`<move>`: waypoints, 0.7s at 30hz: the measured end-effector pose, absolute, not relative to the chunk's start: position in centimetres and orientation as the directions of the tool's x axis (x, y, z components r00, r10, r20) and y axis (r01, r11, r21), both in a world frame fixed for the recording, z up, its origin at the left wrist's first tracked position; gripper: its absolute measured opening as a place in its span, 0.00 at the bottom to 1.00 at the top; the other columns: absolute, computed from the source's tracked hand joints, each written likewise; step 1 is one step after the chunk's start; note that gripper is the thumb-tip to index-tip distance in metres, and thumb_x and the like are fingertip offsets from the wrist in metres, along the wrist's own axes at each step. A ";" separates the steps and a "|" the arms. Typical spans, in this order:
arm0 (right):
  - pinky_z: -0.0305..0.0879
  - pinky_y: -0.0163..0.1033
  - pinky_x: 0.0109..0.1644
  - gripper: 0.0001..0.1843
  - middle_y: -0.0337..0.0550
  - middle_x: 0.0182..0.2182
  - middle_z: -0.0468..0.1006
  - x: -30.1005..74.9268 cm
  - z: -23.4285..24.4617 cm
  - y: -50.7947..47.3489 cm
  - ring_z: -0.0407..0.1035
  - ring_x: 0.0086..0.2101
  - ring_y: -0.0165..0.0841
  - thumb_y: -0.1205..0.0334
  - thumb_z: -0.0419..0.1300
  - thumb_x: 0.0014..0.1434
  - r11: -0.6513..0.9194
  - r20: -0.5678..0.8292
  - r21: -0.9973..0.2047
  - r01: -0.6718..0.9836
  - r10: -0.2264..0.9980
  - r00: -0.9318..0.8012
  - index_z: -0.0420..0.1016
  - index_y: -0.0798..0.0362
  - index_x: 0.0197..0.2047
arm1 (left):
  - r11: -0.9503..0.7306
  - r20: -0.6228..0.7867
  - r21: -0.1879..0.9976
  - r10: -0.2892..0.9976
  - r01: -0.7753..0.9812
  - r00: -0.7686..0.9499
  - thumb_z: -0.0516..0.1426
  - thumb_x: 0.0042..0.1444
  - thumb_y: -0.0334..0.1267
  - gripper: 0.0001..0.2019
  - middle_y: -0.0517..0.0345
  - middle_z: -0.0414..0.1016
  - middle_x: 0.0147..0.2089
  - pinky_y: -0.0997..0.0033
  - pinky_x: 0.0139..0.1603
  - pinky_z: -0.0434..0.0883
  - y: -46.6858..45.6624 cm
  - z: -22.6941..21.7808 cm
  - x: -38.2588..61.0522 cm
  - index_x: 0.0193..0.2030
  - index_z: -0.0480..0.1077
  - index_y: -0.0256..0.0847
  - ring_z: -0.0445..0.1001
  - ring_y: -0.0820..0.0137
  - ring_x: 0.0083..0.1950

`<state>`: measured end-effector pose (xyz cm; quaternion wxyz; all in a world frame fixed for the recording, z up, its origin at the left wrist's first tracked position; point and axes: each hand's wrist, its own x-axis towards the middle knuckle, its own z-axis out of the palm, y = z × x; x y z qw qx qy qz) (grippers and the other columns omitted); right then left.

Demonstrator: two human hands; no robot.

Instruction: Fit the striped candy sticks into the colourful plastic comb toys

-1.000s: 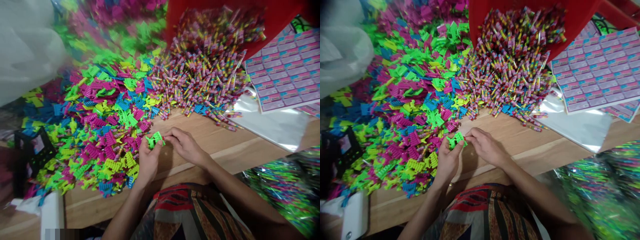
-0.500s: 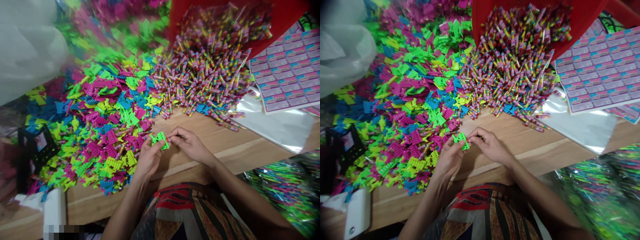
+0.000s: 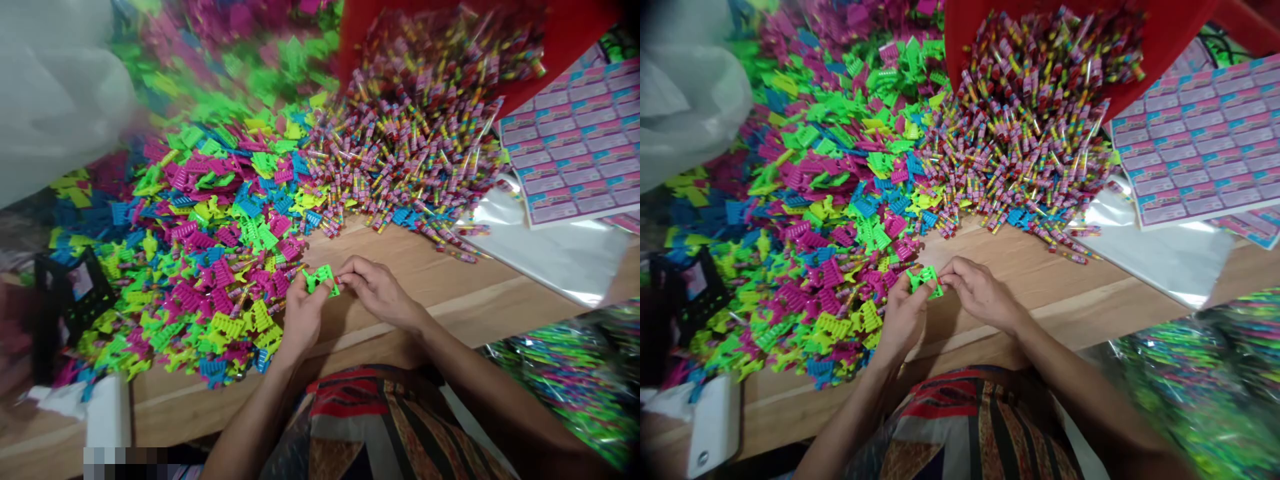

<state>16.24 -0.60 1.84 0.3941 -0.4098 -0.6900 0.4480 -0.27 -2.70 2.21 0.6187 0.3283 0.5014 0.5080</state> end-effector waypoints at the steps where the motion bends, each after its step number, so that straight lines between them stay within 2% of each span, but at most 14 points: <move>1: 0.63 0.33 0.39 0.09 0.38 0.32 0.76 16.2 1.8 -0.6 0.71 0.34 0.29 0.63 0.53 0.71 0.288 0.196 -0.931 0.225 0.913 -0.357 0.73 0.51 0.40 | 0.275 -0.296 0.910 0.955 -0.309 -0.020 0.64 0.54 0.37 0.10 0.62 0.76 0.35 0.73 0.42 0.68 -2.6 2.4 -0.2 0.41 0.70 0.39 0.73 0.74 0.35; 7: 0.65 0.35 0.40 0.08 0.39 0.33 0.75 16.0 1.3 -0.7 0.71 0.35 0.31 0.64 0.51 0.72 0.341 0.250 -0.920 0.194 0.890 -0.381 0.71 0.51 0.43 | 0.474 -0.505 0.763 0.862 -0.439 0.052 0.68 0.43 0.35 0.17 0.62 0.76 0.32 0.70 0.40 0.70 -1.9 3.3 0.0 0.39 0.69 0.39 0.76 0.70 0.33; 12: 0.64 0.39 0.41 0.09 0.42 0.33 0.72 15.8 1.4 -0.7 0.68 0.37 0.34 0.69 0.49 0.71 0.494 0.360 -0.820 0.289 0.838 -0.411 0.70 0.52 0.42 | 0.310 -0.344 0.896 0.938 -0.317 -0.054 0.65 0.51 0.36 0.12 0.63 0.75 0.34 0.73 0.42 0.67 -2.4 1.9 -0.2 0.40 0.69 0.39 0.72 0.73 0.34; 15: 0.65 0.39 0.41 0.09 0.42 0.33 0.71 15.9 1.9 -0.5 0.68 0.37 0.34 0.68 0.49 0.72 0.484 0.342 -0.821 0.302 0.841 -0.418 0.69 0.51 0.42 | 0.262 -0.284 0.925 0.958 -0.274 -0.043 0.64 0.54 0.37 0.11 0.63 0.75 0.36 0.73 0.45 0.67 -2.6 1.7 -0.3 0.42 0.70 0.40 0.72 0.73 0.37; 19: 0.65 0.38 0.42 0.10 0.42 0.34 0.73 15.9 3.0 -0.1 0.69 0.37 0.33 0.63 0.50 0.73 0.422 0.268 -0.860 0.288 0.852 -0.449 0.72 0.51 0.43 | 0.314 -0.316 0.904 0.948 -0.291 0.042 0.66 0.52 0.40 0.14 0.60 0.76 0.39 0.71 0.47 0.68 -2.1 3.5 -0.7 0.42 0.70 0.40 0.73 0.71 0.40; 21: 0.66 0.38 0.44 0.09 0.43 0.38 0.76 16.3 3.5 0.1 0.71 0.40 0.33 0.60 0.52 0.72 0.382 0.233 -0.891 0.246 0.848 -0.476 0.74 0.50 0.47 | 0.371 -0.376 0.900 0.926 -0.228 0.025 0.68 0.49 0.43 0.16 0.59 0.77 0.38 0.71 0.44 0.70 -1.9 5.3 -2.0 0.41 0.71 0.40 0.74 0.70 0.39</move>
